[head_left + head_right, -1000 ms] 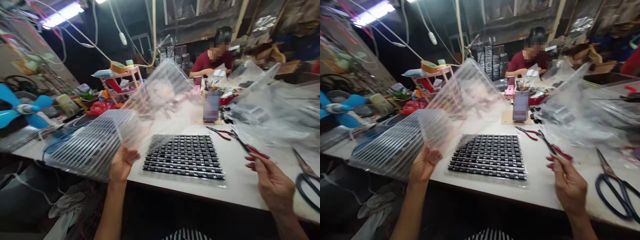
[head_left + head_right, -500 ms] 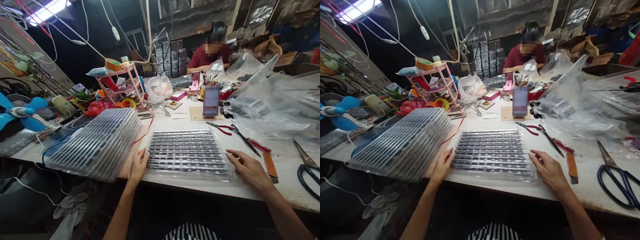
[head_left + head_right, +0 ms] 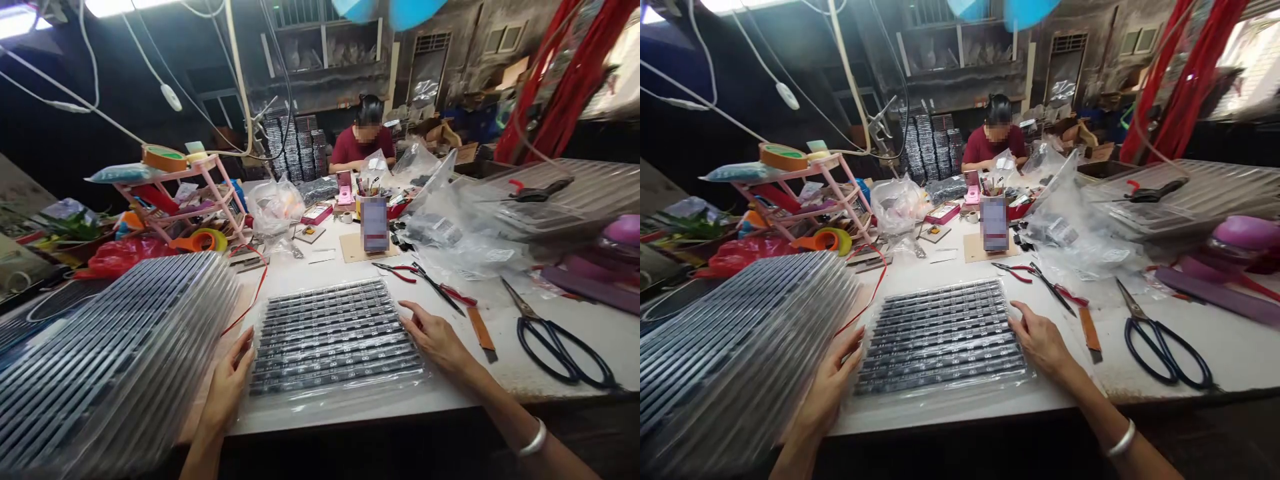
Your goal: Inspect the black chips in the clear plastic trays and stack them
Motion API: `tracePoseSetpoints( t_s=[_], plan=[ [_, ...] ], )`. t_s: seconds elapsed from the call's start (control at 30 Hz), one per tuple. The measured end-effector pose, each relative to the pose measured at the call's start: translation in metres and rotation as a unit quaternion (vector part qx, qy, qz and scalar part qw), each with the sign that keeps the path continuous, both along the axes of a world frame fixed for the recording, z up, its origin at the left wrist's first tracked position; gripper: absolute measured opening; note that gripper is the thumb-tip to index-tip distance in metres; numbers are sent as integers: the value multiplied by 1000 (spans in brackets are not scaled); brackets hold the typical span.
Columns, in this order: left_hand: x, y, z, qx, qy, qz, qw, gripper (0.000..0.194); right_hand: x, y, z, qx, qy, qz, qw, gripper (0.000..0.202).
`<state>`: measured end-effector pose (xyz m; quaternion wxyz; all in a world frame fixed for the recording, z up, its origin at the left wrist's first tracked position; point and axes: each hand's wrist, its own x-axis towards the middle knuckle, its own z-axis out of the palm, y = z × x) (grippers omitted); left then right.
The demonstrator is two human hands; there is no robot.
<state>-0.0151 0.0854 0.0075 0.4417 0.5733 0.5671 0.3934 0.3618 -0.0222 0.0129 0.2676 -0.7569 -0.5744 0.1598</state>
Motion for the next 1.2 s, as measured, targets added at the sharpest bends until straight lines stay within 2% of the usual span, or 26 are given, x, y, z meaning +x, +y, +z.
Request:
tracePoseSetpoints(
  t_s=[0.13, 0.2, 0.27, 0.33, 0.43, 0.5, 0.6, 0.67, 0.73, 0.8, 0.93, 1.03, 1.1, 1.17, 1.2],
  plan=[
    [2, 10, 4, 5, 62, -42, 997, 60, -1, 12, 0, -19, -111, 6, 994, 48],
    [6, 12, 5, 32, 100, -74, 992, 59, -4, 19, -1, -12, -146, 14, 989, 49],
    [10, 12, 1, 71, 178, -85, 978, 56, -10, 25, -4, -3, -184, 37, 982, 54],
    [14, 8, -4, 109, 297, -67, 946, 53, -16, 28, -8, 16, -236, 78, 968, 58],
    [21, 2, -10, 141, 448, -50, 882, 53, -19, 30, -15, 40, -294, 142, 944, 55],
    [23, 0, -12, 155, 493, -62, 854, 53, -15, 31, -19, 51, -292, 171, 940, 49],
    [22, 1, -13, 171, 512, -71, 839, 52, -5, 35, -18, 34, -257, 201, 945, 46],
    [20, 3, -14, 170, 509, -79, 840, 53, -3, 39, -11, -12, -230, 226, 947, 50],
    [19, 3, -13, 157, 504, -87, 845, 54, -9, 41, -3, -56, -216, 246, 943, 65],
    [18, 3, -12, 145, 500, -92, 849, 55, -21, 42, 2, -63, -214, 252, 942, 77],
    [23, 4, -10, 150, 477, -86, 861, 54, -43, 41, 2, -5, -220, 278, 935, 68],
    [24, -2, -5, 153, 415, -62, 895, 50, -43, 41, -1, -13, -238, 288, 927, 66],
    [18, -16, 7, 159, 327, -47, 930, 42, -41, 44, 1, -29, -259, 301, 917, 66],
    [5, -36, 28, 193, 203, -18, 960, 33, -44, 54, 7, -18, -279, 321, 905, 62],
    [-4, -47, 42, 223, 139, 9, 965, 30, -50, 62, 12, 0, -282, 337, 898, 58]
  ],
)
